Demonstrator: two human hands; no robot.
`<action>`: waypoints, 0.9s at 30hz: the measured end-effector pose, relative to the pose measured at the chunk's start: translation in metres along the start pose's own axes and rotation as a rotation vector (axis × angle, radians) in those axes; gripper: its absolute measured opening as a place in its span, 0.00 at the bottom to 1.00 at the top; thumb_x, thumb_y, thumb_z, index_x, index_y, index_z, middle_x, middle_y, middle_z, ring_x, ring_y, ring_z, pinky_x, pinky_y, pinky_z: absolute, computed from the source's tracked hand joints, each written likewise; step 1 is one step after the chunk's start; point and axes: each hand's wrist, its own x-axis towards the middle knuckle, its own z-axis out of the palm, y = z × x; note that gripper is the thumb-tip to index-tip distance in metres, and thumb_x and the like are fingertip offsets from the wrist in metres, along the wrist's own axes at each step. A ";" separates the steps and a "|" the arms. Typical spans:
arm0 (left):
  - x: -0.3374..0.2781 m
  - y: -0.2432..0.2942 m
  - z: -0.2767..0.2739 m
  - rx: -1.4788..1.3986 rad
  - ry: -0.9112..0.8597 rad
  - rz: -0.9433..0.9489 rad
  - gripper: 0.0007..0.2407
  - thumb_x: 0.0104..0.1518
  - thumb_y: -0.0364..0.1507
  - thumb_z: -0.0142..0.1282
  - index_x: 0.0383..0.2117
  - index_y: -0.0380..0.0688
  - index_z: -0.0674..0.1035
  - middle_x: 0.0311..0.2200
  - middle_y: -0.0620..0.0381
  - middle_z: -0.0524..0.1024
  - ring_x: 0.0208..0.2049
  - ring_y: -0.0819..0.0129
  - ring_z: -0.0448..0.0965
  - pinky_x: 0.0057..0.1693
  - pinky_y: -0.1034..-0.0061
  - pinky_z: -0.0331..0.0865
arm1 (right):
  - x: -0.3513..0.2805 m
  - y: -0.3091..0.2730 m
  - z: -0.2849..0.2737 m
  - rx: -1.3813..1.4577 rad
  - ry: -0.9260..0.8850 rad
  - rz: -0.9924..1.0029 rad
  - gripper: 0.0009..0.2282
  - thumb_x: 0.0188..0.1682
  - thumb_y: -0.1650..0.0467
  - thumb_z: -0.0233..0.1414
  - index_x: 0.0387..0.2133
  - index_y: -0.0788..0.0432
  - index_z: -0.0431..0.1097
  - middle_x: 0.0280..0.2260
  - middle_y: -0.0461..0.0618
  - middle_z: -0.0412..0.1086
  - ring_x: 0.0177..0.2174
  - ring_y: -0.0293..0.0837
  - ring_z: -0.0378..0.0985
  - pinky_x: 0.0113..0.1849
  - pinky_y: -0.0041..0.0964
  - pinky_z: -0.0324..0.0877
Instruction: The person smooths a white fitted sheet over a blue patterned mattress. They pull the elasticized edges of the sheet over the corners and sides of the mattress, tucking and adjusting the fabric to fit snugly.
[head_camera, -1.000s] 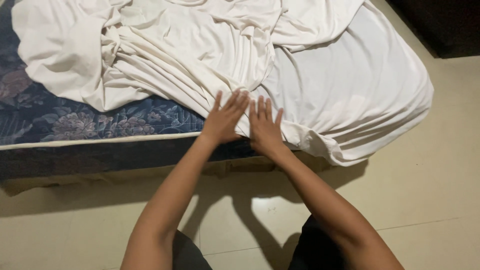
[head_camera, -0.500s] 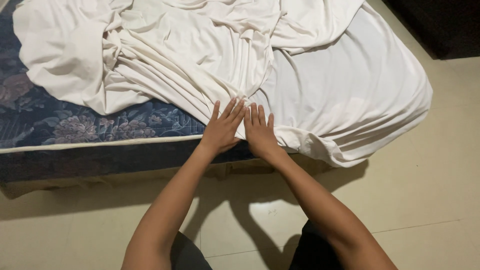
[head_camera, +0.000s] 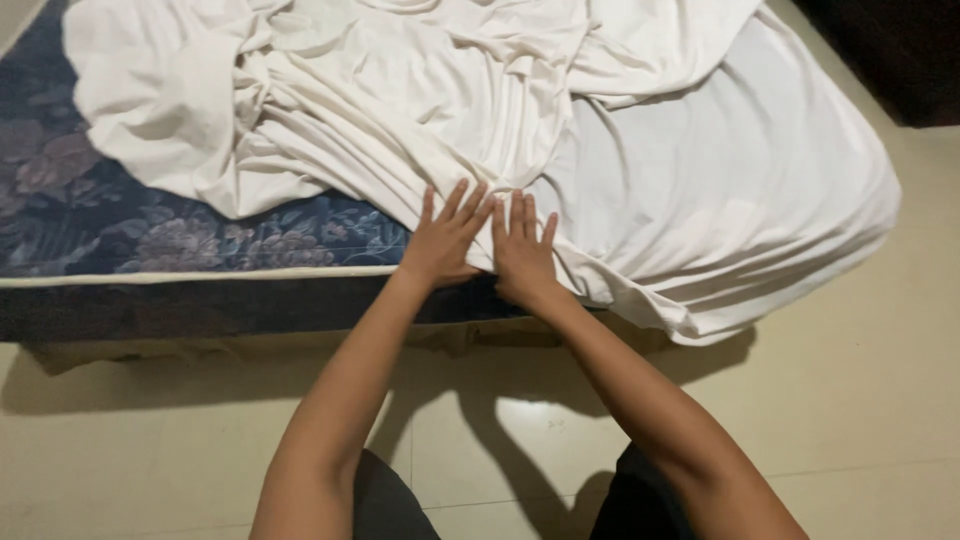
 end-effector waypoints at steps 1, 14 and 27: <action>-0.003 -0.001 0.002 -0.007 0.018 0.017 0.50 0.37 0.50 0.68 0.71 0.52 0.55 0.73 0.57 0.46 0.74 0.55 0.40 0.70 0.36 0.34 | 0.003 0.004 0.012 -0.021 0.023 -0.020 0.46 0.38 0.73 0.59 0.69 0.68 0.37 0.69 0.75 0.31 0.69 0.70 0.32 0.60 0.80 0.35; -0.033 0.009 0.019 -0.028 0.148 0.078 0.44 0.46 0.45 0.66 0.71 0.49 0.57 0.74 0.56 0.47 0.75 0.53 0.42 0.71 0.36 0.39 | -0.021 0.004 0.029 -0.060 0.088 -0.119 0.35 0.45 0.77 0.47 0.68 0.71 0.40 0.69 0.76 0.34 0.68 0.72 0.34 0.60 0.78 0.38; -0.013 -0.033 0.017 0.083 0.132 0.018 0.51 0.32 0.54 0.68 0.71 0.56 0.60 0.73 0.57 0.53 0.74 0.58 0.47 0.70 0.34 0.38 | 0.017 -0.034 0.020 0.013 0.016 0.025 0.39 0.42 0.75 0.51 0.67 0.73 0.37 0.69 0.75 0.33 0.69 0.69 0.30 0.61 0.77 0.33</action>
